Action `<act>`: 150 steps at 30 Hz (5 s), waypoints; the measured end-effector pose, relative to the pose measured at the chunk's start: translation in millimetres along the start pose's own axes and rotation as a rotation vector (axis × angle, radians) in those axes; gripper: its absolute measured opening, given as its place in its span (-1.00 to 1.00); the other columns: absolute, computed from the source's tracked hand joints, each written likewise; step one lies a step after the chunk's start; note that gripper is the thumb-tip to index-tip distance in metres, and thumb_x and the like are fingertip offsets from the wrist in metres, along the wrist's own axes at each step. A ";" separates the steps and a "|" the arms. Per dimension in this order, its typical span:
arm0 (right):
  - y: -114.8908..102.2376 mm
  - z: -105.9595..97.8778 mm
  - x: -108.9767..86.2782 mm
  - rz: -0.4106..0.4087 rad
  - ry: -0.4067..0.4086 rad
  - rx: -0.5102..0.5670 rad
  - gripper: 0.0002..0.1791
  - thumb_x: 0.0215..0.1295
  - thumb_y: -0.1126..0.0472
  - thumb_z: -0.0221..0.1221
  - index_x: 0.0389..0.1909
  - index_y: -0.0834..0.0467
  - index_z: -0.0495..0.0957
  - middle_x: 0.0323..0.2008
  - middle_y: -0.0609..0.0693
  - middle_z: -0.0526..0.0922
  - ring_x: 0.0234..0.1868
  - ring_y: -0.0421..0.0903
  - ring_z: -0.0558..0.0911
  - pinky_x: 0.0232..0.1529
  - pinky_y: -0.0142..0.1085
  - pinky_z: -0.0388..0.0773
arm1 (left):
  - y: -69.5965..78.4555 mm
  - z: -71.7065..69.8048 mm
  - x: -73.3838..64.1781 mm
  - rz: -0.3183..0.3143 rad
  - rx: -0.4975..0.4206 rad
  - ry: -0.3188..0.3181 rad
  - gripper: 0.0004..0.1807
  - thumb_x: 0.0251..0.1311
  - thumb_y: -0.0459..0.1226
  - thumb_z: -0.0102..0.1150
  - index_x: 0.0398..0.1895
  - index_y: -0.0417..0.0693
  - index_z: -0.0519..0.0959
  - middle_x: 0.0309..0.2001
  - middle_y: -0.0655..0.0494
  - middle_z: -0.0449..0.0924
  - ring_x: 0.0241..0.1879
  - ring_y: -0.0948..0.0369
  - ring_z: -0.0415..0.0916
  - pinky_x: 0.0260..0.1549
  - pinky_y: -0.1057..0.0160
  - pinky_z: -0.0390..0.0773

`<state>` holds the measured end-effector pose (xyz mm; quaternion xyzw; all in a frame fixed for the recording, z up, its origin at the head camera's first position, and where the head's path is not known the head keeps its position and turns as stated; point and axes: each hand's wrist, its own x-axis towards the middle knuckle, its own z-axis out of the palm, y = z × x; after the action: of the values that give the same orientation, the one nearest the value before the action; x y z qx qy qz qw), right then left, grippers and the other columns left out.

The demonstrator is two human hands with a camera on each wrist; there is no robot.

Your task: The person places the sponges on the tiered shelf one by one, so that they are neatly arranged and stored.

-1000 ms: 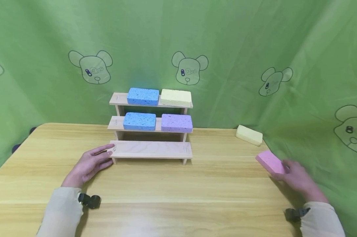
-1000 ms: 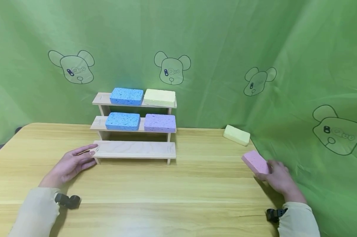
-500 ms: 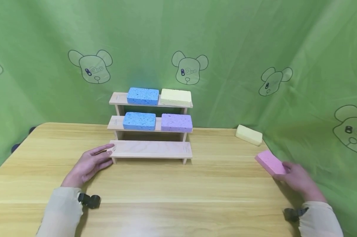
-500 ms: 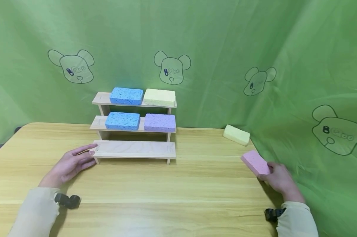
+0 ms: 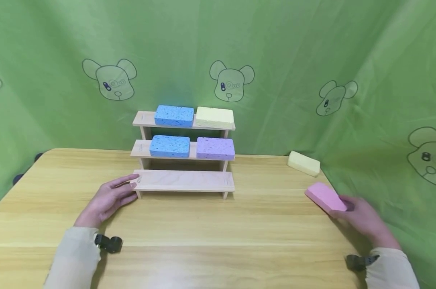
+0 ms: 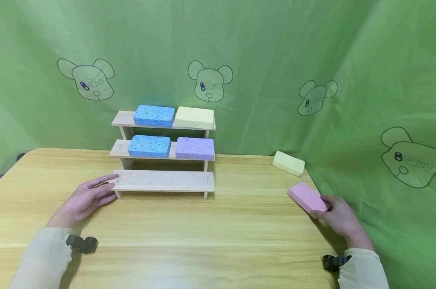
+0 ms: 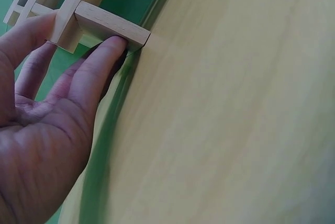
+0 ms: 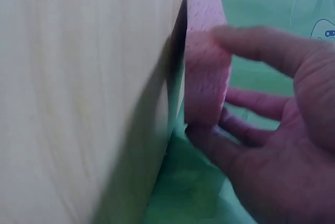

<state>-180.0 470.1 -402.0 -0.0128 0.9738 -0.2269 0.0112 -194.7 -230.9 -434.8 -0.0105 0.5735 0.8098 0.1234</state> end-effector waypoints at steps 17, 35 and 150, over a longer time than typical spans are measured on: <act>-37.2 0.7 4.1 -0.148 0.006 0.159 -0.15 0.22 0.00 0.36 0.42 0.29 0.25 0.31 0.34 0.24 0.24 0.43 0.31 0.22 -0.08 0.44 | 0.6 -2.3 0.0 0.001 0.002 -0.002 -0.47 0.32 -0.40 0.18 0.35 -0.20 0.37 0.04 0.07 0.55 0.01 0.12 0.59 0.16 0.11 0.50; -80.6 13.0 15.6 -0.320 0.035 0.251 -0.25 0.16 0.16 0.42 0.34 0.29 0.37 0.27 0.21 0.30 0.24 0.28 0.34 0.09 -0.78 0.22 | -1.5 -0.8 0.9 0.004 0.007 -0.001 -0.49 0.33 -0.41 0.16 0.35 -0.20 0.38 0.06 0.06 0.53 0.02 0.11 0.58 0.17 0.11 0.50; -290.8 127.3 63.3 -0.648 -0.110 0.373 -0.33 0.13 0.02 0.43 0.25 0.13 0.52 0.25 -0.10 0.46 0.29 -0.07 0.38 0.40 -0.13 0.23 | 0.9 -1.4 -0.1 -0.005 0.000 -0.006 -0.46 0.33 -0.40 0.17 0.37 -0.21 0.35 0.06 0.06 0.56 0.03 0.10 0.57 0.18 0.11 0.48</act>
<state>-233.9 151.2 -388.5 -0.3300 0.8591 -0.3911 -0.0065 -194.9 -232.6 -434.4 -0.0096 0.5730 0.8095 0.1274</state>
